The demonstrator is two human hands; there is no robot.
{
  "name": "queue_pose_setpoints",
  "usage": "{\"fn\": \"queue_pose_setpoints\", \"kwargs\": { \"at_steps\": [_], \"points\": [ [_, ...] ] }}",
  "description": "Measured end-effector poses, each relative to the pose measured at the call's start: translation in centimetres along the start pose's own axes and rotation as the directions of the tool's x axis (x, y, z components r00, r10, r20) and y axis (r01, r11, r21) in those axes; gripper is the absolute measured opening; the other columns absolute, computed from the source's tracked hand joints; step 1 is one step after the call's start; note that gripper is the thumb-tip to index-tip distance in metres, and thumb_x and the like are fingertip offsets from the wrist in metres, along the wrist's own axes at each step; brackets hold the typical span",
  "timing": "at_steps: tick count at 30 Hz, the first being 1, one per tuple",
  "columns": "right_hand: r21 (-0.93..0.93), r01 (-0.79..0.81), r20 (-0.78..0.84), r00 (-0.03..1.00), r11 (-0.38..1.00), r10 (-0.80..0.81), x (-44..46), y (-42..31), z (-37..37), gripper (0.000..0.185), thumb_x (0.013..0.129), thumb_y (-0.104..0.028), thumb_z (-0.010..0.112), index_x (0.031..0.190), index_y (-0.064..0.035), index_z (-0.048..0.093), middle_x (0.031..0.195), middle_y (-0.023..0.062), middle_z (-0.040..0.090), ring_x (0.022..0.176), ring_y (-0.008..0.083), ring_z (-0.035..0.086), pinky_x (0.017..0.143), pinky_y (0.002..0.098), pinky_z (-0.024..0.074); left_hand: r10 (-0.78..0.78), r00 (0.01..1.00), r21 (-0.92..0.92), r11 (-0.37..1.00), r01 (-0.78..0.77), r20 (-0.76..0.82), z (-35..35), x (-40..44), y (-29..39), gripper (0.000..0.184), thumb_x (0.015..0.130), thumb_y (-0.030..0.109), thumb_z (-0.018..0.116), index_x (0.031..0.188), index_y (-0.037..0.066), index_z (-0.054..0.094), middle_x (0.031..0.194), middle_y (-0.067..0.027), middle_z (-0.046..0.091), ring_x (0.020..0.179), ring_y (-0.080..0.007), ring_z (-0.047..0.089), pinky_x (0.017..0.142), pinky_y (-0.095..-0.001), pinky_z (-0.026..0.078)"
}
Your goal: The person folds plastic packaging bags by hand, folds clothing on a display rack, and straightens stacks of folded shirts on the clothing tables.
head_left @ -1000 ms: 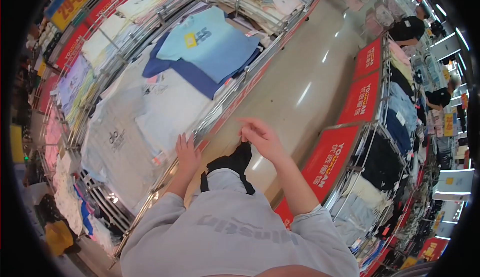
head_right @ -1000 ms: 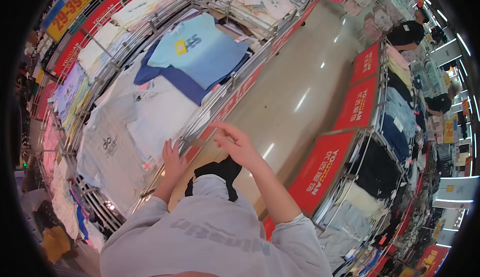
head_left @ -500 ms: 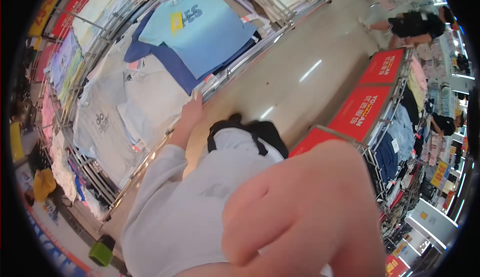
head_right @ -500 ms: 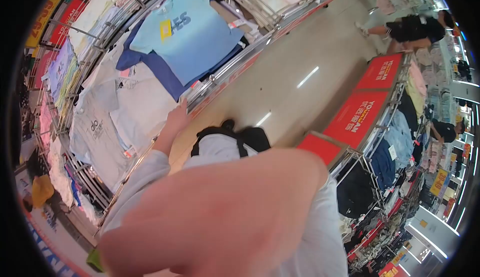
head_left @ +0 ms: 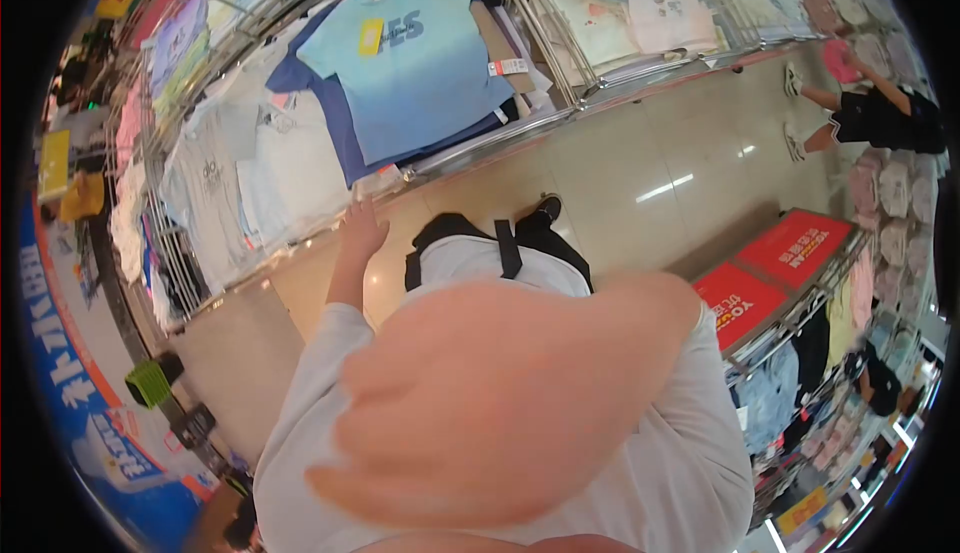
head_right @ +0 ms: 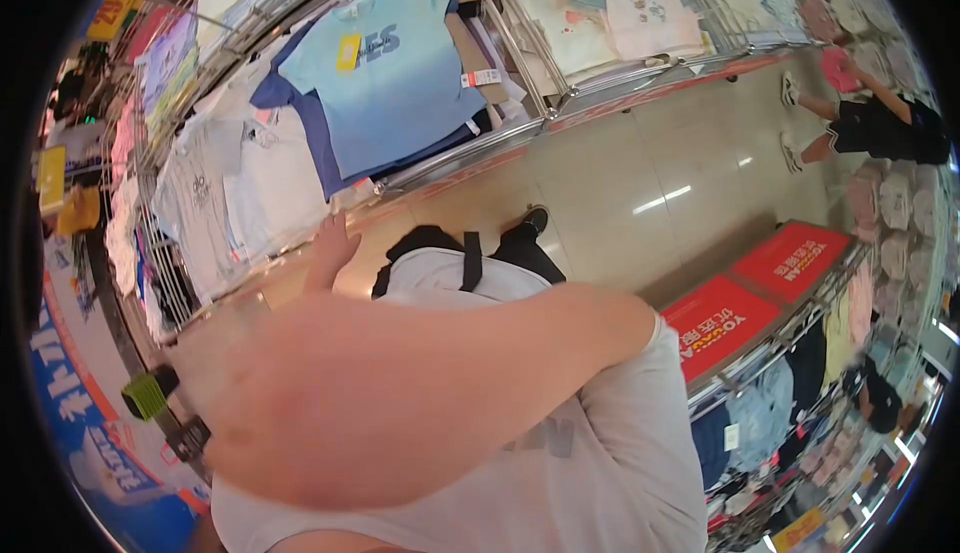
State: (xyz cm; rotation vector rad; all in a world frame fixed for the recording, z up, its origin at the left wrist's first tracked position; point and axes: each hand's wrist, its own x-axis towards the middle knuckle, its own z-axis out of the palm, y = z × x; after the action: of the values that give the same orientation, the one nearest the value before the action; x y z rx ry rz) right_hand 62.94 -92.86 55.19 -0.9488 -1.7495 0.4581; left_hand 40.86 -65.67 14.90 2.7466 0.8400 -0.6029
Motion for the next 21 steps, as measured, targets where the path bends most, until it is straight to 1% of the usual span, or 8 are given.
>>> {"fn": "queue_pose_setpoints", "kwargs": {
  "at_steps": [3, 6, 12, 14, 17, 18, 20, 21],
  "points": [
    [0.008, 0.042, 0.079, 0.996, 0.999, -0.042, -1.2, 1.5, -1.7, 0.021, 0.077, -0.016, 0.072, 0.092, -0.0017, 0.069, 0.082, 0.0075, 0.061, 0.070, 0.0217, 0.060, 0.055, 0.0403, 0.0470, 0.022, 0.996, -0.106, 0.994, -0.031, -0.092, -0.9, -1.0, 3.7, 0.070, 0.085, 0.033, 0.070, 0.144, 0.004, 0.045, 0.137, -0.0197, 0.055, 0.131, -0.0384, 0.048, 0.105, -0.0559, 0.041],
    [0.031, 0.089, 0.105, 0.990, 0.996, -0.092, -2.5, 1.9, -3.3, 0.017, 0.075, -0.014, 0.072, 0.088, -0.0038, 0.068, 0.079, 0.0062, 0.061, 0.069, 0.0213, 0.059, 0.055, 0.0392, 0.0459, -0.058, 0.993, -0.252, 0.967, 0.030, -0.104, -0.9, -2.8, 7.5, 0.064, 0.085, 0.031, 0.069, 0.140, 0.004, 0.050, 0.134, -0.0186, 0.057, 0.128, -0.0384, 0.050, 0.106, -0.0534, 0.040],
    [-0.098, 0.076, -0.001, 0.997, 0.992, -0.076, -4.6, 1.2, -5.8, 0.010, 0.071, -0.010, 0.072, 0.079, -0.0080, 0.067, 0.074, 0.0036, 0.060, 0.066, 0.0204, 0.059, 0.055, 0.0370, 0.0435, -0.114, 0.942, -0.381, 0.924, -0.016, -0.316, -2.0, -3.5, 11.1, 0.056, 0.085, 0.024, 0.068, 0.136, 0.004, 0.055, 0.127, -0.0174, 0.061, 0.122, -0.0382, 0.053, 0.104, -0.0501, 0.042],
    [-0.253, -0.011, -0.170, 0.985, 0.968, -0.034, -6.0, 0.0, -6.1, 0.009, 0.070, -0.009, 0.072, 0.077, -0.0094, 0.067, 0.072, 0.0027, 0.060, 0.065, 0.0201, 0.058, 0.055, 0.0363, 0.0427, -0.096, 0.910, -0.404, 0.911, -0.082, -0.403, -3.1, -1.7, 10.5, 0.052, 0.085, 0.020, 0.068, 0.133, 0.005, 0.057, 0.123, -0.0172, 0.062, 0.119, -0.0380, 0.055, 0.101, -0.0502, 0.043],
    [-0.373, -0.301, -0.455, 0.884, 0.877, 0.110, -7.1, 1.4, -4.1, 0.009, 0.068, -0.007, 0.073, 0.073, -0.0115, 0.067, 0.069, 0.0014, 0.060, 0.064, 0.0197, 0.058, 0.055, 0.0352, 0.0415, -0.076, 0.845, -0.449, 0.870, -0.203, -0.530, -4.2, 1.4, 8.7, 0.046, 0.084, 0.016, 0.068, 0.128, 0.004, 0.060, 0.119, -0.0172, 0.064, 0.114, -0.0377, 0.058, 0.098, -0.0500, 0.045],
    [-0.350, -0.369, -0.458, 0.869, 0.861, 0.186, -6.3, 3.9, -3.5, 0.009, 0.067, -0.007, 0.073, 0.071, -0.0122, 0.067, 0.068, 0.0009, 0.060, 0.064, 0.0196, 0.058, 0.055, 0.0348, 0.0411, -0.051, 0.822, -0.461, 0.847, -0.266, -0.568, -4.6, 2.7, 8.5, 0.044, 0.084, 0.015, 0.068, 0.126, 0.004, 0.061, 0.117, -0.0172, 0.065, 0.112, -0.0376, 0.059, 0.097, -0.0499, 0.045],
    [-0.271, -0.473, -0.381, 0.852, 0.838, 0.358, -5.2, 13.0, -3.0, 0.015, 0.080, -0.006, 0.069, 0.068, -0.0066, 0.059, 0.064, 0.0084, 0.053, 0.061, 0.0283, 0.054, 0.056, 0.0421, 0.0406, -0.026, 0.820, -0.478, 0.823, -0.307, -0.572, -5.5, 4.9, 8.7, 0.040, 0.083, 0.013, 0.068, 0.121, 0.003, 0.062, 0.113, -0.0174, 0.066, 0.109, -0.0376, 0.060, 0.094, -0.0493, 0.047],
    [-0.265, -0.610, -0.350, 0.783, 0.747, 0.515, -8.3, 17.3, -1.4, 0.029, 0.088, -0.016, 0.070, 0.066, -0.0042, 0.056, 0.065, 0.0142, 0.052, 0.061, 0.0328, 0.052, 0.056, 0.0440, 0.0391, 0.009, 0.829, -0.489, 0.804, -0.339, -0.559, -5.4, 6.1, 8.7, 0.039, 0.083, 0.012, 0.068, 0.121, 0.003, 0.062, 0.112, -0.0174, 0.066, 0.108, -0.0376, 0.060, 0.093, -0.0490, 0.047]
  ]
}}
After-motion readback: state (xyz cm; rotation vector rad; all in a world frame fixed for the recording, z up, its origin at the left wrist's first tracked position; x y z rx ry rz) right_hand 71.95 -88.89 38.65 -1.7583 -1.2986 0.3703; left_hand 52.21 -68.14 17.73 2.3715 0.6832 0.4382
